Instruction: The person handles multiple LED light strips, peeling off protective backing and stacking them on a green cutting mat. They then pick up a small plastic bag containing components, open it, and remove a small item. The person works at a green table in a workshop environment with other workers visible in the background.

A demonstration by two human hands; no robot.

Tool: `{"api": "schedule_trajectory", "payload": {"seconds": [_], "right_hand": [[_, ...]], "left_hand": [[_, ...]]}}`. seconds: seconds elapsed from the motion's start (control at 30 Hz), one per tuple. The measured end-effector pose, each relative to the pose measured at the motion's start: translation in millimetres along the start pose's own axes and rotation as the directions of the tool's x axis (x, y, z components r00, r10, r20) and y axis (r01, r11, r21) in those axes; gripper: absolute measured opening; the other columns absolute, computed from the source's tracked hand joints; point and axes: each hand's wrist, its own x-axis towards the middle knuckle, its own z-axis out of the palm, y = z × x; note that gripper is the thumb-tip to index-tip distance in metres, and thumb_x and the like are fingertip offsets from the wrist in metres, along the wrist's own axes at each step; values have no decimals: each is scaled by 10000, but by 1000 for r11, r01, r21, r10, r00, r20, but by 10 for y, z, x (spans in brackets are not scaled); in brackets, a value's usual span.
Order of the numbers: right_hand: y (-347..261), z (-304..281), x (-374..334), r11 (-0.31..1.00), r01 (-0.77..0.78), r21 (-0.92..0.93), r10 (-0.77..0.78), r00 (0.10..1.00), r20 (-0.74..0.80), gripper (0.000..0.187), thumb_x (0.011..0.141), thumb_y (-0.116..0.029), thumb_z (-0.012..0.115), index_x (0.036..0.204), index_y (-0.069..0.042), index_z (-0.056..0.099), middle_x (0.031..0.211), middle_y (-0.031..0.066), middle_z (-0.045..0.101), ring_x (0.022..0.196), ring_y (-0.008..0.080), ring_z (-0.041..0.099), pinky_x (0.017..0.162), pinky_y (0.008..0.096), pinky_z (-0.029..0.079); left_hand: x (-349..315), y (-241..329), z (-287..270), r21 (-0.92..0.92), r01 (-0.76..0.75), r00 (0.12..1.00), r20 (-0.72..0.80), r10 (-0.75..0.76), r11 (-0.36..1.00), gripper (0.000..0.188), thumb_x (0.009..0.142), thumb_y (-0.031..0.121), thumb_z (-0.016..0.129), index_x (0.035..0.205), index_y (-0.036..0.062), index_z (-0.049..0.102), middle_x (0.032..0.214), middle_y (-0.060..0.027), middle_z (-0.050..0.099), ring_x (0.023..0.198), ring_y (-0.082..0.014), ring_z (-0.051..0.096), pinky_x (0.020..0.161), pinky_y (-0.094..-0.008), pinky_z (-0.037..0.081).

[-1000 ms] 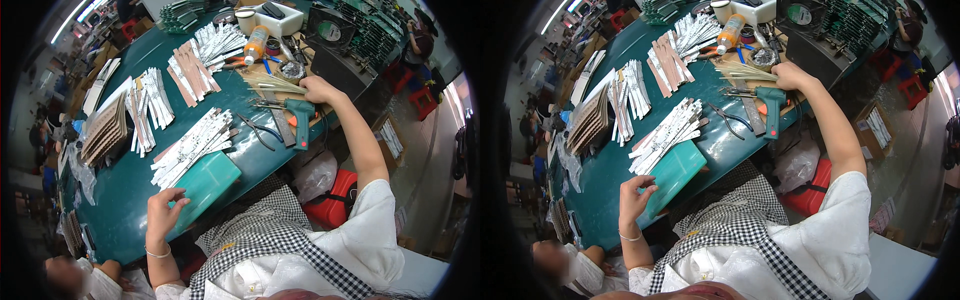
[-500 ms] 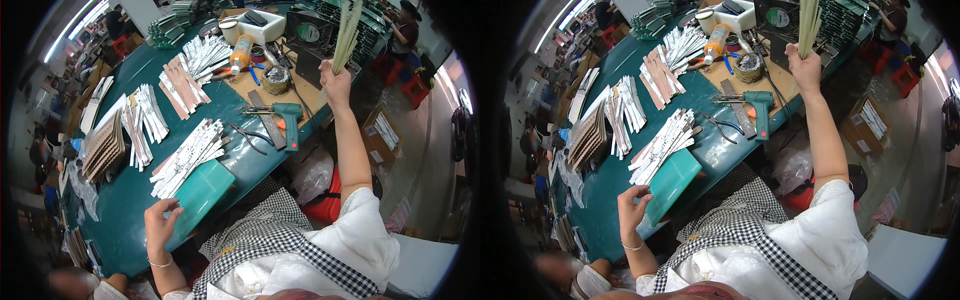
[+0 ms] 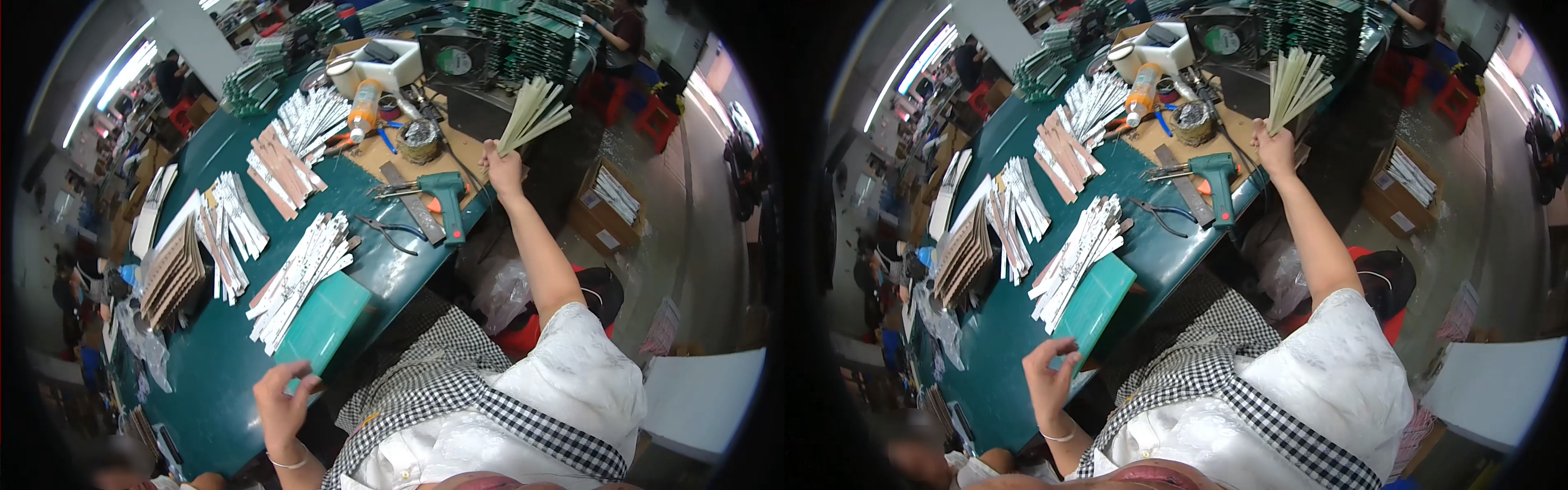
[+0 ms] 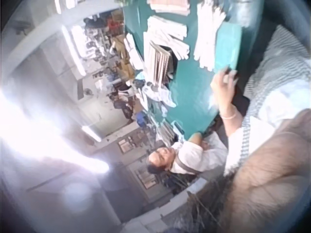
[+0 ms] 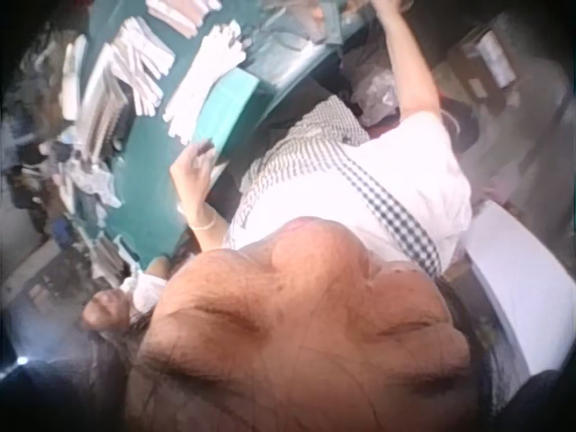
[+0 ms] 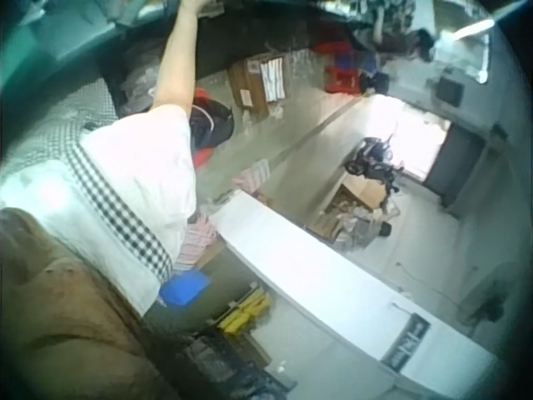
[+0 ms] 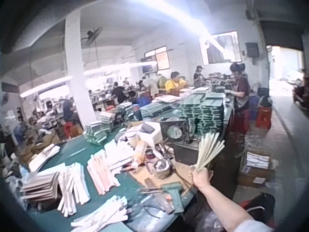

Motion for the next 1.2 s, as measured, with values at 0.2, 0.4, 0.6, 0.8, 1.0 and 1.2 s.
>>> {"api": "schedule_trajectory", "payload": {"seconds": [0.2, 0.4, 0.6, 0.8, 1.0, 1.2], "right_hand": [[-976, -358, -283, 982, 52, 181, -37, 996, -86, 426, 931, -426, 644, 734, -57, 567, 619, -45, 495, 526, 44, 450, 470, 232, 342], [-1853, -2397, -998, 921, 286, 264, -22, 715, -699, 359, 1010, -351, 518, 769, -85, 508, 584, -45, 408, 460, 52, 360, 400, 228, 288], [73, -4367, -3056, 947, 28, 319, 317, 65, -946, 315, 986, -331, 541, 830, -62, 494, 667, 30, 521, 488, 144, 457, 436, 303, 379], [170, -4198, -5075, 682, -383, 623, 167, -748, -642, 521, 940, -422, 537, 1161, 44, 605, 1049, 241, 681, 887, 362, 684, 736, 444, 561], [-291, -4711, -5899, 623, -599, 503, 19, -631, -776, 400, 993, -375, 484, 1025, -1, 624, 855, 146, 658, 710, 288, 653, 606, 425, 552], [-1101, -5303, -5319, 888, 370, 273, 383, -265, -885, 419, 998, -444, 471, 1096, -37, 482, 803, 75, 522, 660, 190, 532, 566, 323, 549]], "left_hand": [[156, 410, 475, -313, -48, 986, 139, 96, 949, 214, 706, 4, 770, 909, -9, 703, 805, -113, 709, 739, -209, 674, 696, -283, 512], [76, 558, 622, -481, 9, 882, 416, 219, 877, 198, 755, -32, 720, 947, -52, 680, 825, -119, 691, 761, -168, 654, 704, -262, 507], [740, 46, 895, -533, 178, 767, 602, 223, 827, 216, 858, 71, 710, 1019, -56, 640, 865, -101, 680, 788, -169, 642, 740, -273, 524], [969, -103, 1415, -572, 352, 695, 690, 202, 741, 295, 895, 118, 685, 1106, -68, 596, 896, -122, 663, 782, -154, 603, 740, -265, 492], [1473, -1148, 1932, -549, 831, 526, 829, -190, -94, 439, 964, 200, 590, 1327, -11, 462, 1149, -110, 627, 876, -197, 605, 755, -288, 516], [1710, -1794, 1809, -538, 831, 529, 843, -94, -143, 315, 969, 230, 584, 1129, -40, 605, 933, -133, 662, 821, -228, 629, 700, -314, 536]]}}
